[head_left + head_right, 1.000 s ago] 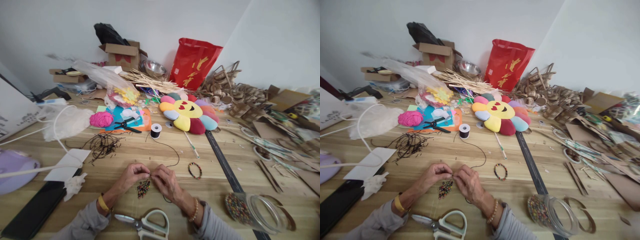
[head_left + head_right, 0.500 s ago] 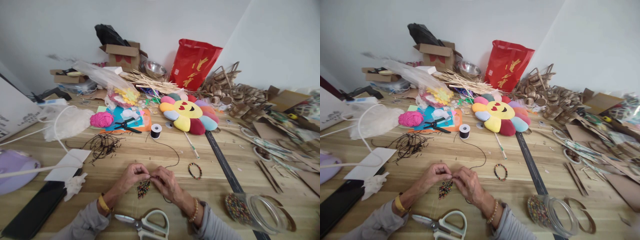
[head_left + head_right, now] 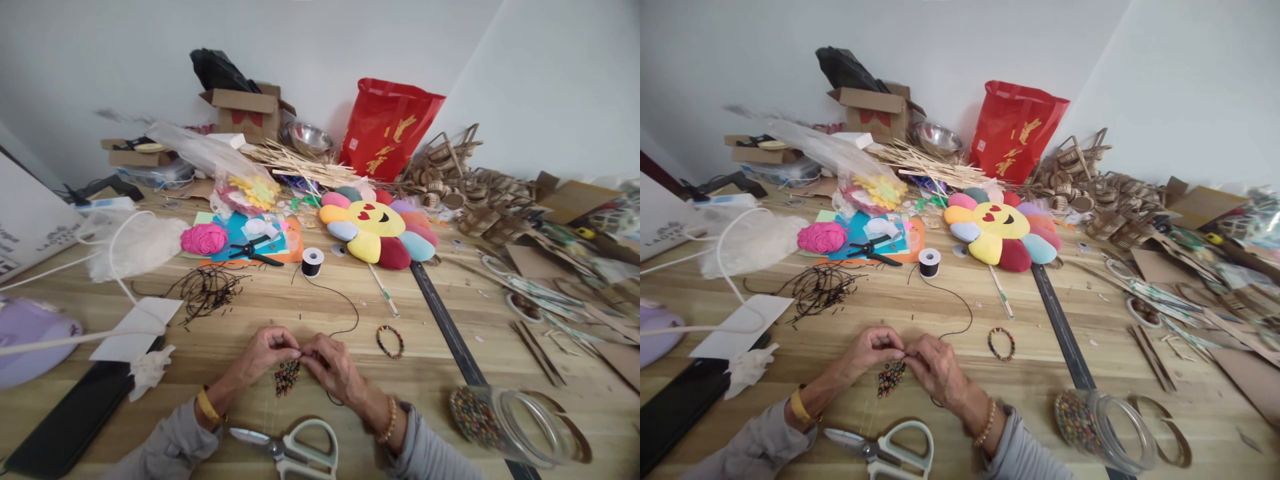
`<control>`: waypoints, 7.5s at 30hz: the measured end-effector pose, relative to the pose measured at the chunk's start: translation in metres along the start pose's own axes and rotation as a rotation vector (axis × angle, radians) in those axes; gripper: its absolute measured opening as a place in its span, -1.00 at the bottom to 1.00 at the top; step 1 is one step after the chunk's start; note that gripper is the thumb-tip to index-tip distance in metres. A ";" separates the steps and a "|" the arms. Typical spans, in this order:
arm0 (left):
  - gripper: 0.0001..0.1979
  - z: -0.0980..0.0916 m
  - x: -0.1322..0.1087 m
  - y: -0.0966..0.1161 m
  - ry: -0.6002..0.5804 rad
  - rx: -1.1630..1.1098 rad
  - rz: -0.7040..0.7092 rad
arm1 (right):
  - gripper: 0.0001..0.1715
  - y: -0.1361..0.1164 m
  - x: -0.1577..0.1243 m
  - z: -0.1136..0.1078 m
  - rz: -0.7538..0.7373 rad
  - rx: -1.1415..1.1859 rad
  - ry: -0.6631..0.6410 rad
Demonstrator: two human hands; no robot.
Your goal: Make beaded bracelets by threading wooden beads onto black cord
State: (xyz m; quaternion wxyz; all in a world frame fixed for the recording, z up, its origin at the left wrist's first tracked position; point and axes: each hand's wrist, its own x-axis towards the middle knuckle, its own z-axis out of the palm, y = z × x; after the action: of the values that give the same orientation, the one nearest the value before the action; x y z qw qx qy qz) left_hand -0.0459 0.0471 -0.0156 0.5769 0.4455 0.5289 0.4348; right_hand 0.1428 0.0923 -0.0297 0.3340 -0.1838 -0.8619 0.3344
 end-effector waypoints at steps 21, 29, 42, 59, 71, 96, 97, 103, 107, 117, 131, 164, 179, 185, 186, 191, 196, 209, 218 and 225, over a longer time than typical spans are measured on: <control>-0.76 -0.003 0.000 0.004 -0.022 -0.024 0.001 | -0.79 -0.014 0.006 -0.007 -0.008 -0.115 0.030; -0.75 -0.002 0.001 0.002 -0.037 0.003 0.008 | -0.92 -0.001 0.001 -0.001 -0.023 -0.035 -0.023; -0.89 0.007 -0.004 -0.007 -0.026 0.149 0.088 | -0.88 -0.005 0.003 -0.003 0.037 -0.035 0.106; -0.82 0.011 -0.011 -0.007 -0.086 0.667 0.254 | -0.89 -0.003 0.002 -0.003 0.052 -0.069 0.109; -0.89 0.013 -0.008 -0.005 -0.047 0.573 0.204 | -0.88 -0.006 0.005 -0.004 0.096 -0.007 0.156; -0.79 -0.006 -0.002 0.006 0.003 -0.086 -0.049 | -0.88 -0.004 0.002 -0.003 0.013 -0.105 0.064; -0.78 -0.006 -0.002 0.006 0.005 -0.086 -0.047 | -0.88 -0.004 0.002 -0.003 0.014 -0.104 0.064; -0.78 -0.007 -0.001 0.002 0.008 -0.087 -0.036 | -0.89 -0.006 0.003 -0.003 0.007 -0.096 0.060; -0.78 -0.007 -0.001 0.000 -0.001 -0.089 -0.037 | -0.88 -0.005 0.002 -0.003 0.002 -0.095 0.059; -0.76 -0.007 -0.001 0.000 0.002 -0.081 -0.036 | -0.88 -0.002 0.001 -0.001 -0.002 -0.107 0.065; -0.76 -0.006 -0.001 0.003 -0.001 -0.042 -0.039 | -0.88 -0.005 0.002 -0.003 0.001 -0.098 0.047; -0.80 -0.008 0.000 0.004 -0.077 -0.020 0.039 | -0.83 -0.012 0.008 -0.006 0.018 -0.170 0.117; -0.80 -0.006 -0.002 0.005 -0.086 0.045 0.022 | -0.88 -0.004 0.004 -0.003 -0.064 -0.079 -0.012; -0.82 -0.003 -0.002 -0.002 -0.067 0.122 0.067 | -0.86 -0.005 0.004 -0.005 -0.038 -0.052 0.004; -0.82 -0.002 -0.002 -0.002 -0.061 0.141 0.074 | -0.86 -0.006 0.004 -0.005 -0.025 -0.049 0.002; -0.80 0.001 -0.003 -0.002 -0.020 0.186 0.083 | -0.83 -0.007 0.006 -0.006 0.043 -0.009 0.041; -0.85 0.004 -0.005 -0.004 0.057 0.344 0.125 | -0.85 -0.004 0.006 -0.003 0.150 0.063 0.183; -0.91 0.015 -0.017 0.000 0.033 0.873 0.238 | -0.80 0.000 0.007 -0.002 0.431 0.297 0.271; -0.88 0.017 -0.017 0.003 0.044 0.858 0.246 | -0.83 -0.003 0.006 -0.001 0.346 0.203 0.222; -0.87 0.004 -0.007 0.000 0.072 0.391 0.104 | -0.83 -0.002 0.004 -0.003 0.130 0.060 0.129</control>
State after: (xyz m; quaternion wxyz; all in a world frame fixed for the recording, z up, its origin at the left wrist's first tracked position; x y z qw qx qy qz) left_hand -0.0425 0.0400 -0.0137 0.4369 0.5598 0.5998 0.3688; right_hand 0.1415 0.0940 -0.0248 0.3718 -0.2504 -0.8144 0.3685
